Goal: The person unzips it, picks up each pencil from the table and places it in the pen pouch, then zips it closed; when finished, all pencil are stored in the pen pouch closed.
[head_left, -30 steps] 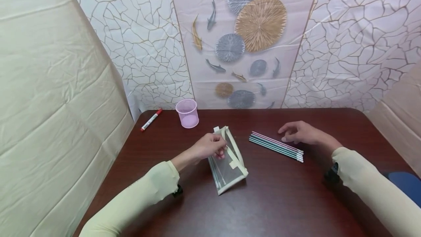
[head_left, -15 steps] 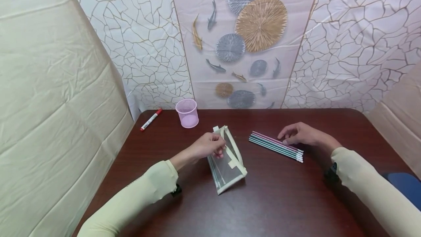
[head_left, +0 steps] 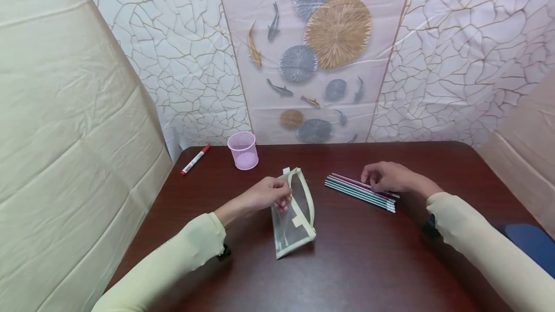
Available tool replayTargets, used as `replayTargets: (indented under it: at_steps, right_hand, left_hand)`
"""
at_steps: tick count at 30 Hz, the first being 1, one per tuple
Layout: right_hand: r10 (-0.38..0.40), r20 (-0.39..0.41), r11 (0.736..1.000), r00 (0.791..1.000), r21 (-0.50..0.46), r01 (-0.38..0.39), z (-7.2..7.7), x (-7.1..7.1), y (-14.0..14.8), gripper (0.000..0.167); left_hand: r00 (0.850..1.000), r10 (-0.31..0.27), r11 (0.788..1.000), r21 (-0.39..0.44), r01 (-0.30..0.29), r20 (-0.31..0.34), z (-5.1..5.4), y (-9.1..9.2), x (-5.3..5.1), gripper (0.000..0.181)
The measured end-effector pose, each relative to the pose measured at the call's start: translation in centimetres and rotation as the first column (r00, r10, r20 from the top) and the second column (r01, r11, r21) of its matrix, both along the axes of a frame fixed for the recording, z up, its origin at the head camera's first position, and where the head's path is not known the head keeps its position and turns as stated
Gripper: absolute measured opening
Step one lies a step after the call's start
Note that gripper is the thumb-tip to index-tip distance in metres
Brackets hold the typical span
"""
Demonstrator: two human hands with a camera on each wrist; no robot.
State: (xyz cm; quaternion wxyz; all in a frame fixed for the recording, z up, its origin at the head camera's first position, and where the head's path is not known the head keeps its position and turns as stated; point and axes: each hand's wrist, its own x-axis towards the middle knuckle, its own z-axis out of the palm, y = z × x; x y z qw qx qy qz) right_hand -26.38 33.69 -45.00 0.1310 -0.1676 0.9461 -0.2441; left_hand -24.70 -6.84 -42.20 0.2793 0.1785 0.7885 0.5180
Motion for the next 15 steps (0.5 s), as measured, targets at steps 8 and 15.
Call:
replayTargets:
  at_steps: [8,15]
  right_hand:
    - [0.001,-0.004,0.998,1.0,0.059,-0.001,0.4,-0.6,-0.5,0.027]
    - [-0.068,-0.036,0.998,0.997,-0.006,0.068,1.9,-0.6,-1.8,0.029]
  left_hand:
    - [1.0,0.01,1.0,0.011,-0.01,0.009,0.1,-0.4,-0.1,0.022]
    - [1.0,0.02,1.0,0.023,-0.021,0.023,0.1,-0.6,-0.2,0.022]
